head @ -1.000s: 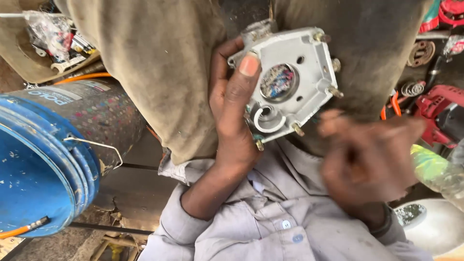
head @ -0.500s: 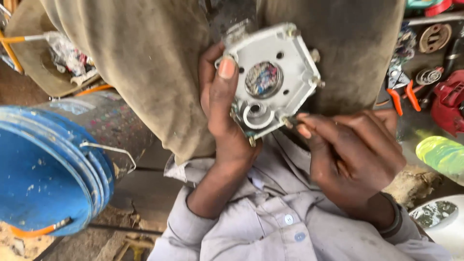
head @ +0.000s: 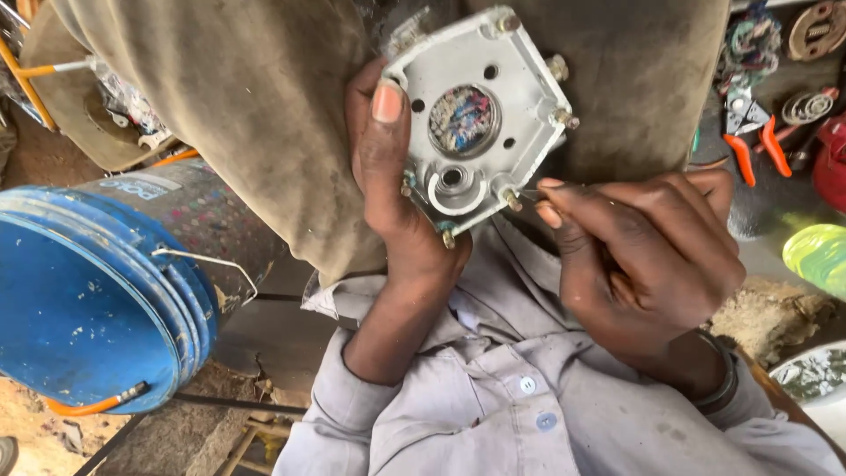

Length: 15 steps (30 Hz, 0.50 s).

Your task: Repairing and cleaning mechanical engine components in a workshop.

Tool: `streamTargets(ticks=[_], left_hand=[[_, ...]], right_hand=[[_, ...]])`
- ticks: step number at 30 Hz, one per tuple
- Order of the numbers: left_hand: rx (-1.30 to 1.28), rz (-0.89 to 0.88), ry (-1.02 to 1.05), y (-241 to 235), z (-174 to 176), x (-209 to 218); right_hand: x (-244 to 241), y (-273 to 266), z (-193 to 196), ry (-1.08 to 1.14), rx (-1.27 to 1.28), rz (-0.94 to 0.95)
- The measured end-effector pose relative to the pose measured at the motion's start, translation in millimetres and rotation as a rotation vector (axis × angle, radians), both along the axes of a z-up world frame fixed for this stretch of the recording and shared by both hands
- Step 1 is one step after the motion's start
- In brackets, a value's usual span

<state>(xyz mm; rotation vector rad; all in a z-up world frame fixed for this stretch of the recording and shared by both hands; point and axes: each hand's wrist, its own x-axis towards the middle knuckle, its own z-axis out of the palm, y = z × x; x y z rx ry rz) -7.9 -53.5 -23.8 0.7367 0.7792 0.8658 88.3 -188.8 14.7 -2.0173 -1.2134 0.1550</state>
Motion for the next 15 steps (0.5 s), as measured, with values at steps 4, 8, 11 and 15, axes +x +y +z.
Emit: streamTargets(ticks=[4,8,11,15], left_hand=[[0.022,0.005,0.016,-1.9,-0.4,-0.7],[0.026,0.022,0.025,-2.1,-1.4,-0.8],[0.028,0.031,0.020,-3.7,-2.5,-1.2],[0.032,0.024,0.031,-4.3,0.3,0.3]], right_hand=[[-1.7,-0.4,-0.9,-0.093,0.008,0.070],[-4.0,-1.6,-4.1,-0.095,0.014,0.034],[-4.8,-4.7,-8.3,-0.175,0.047,0.051],[-3.5,-2.6,-0.4,-0.212,0.030,0.036]])
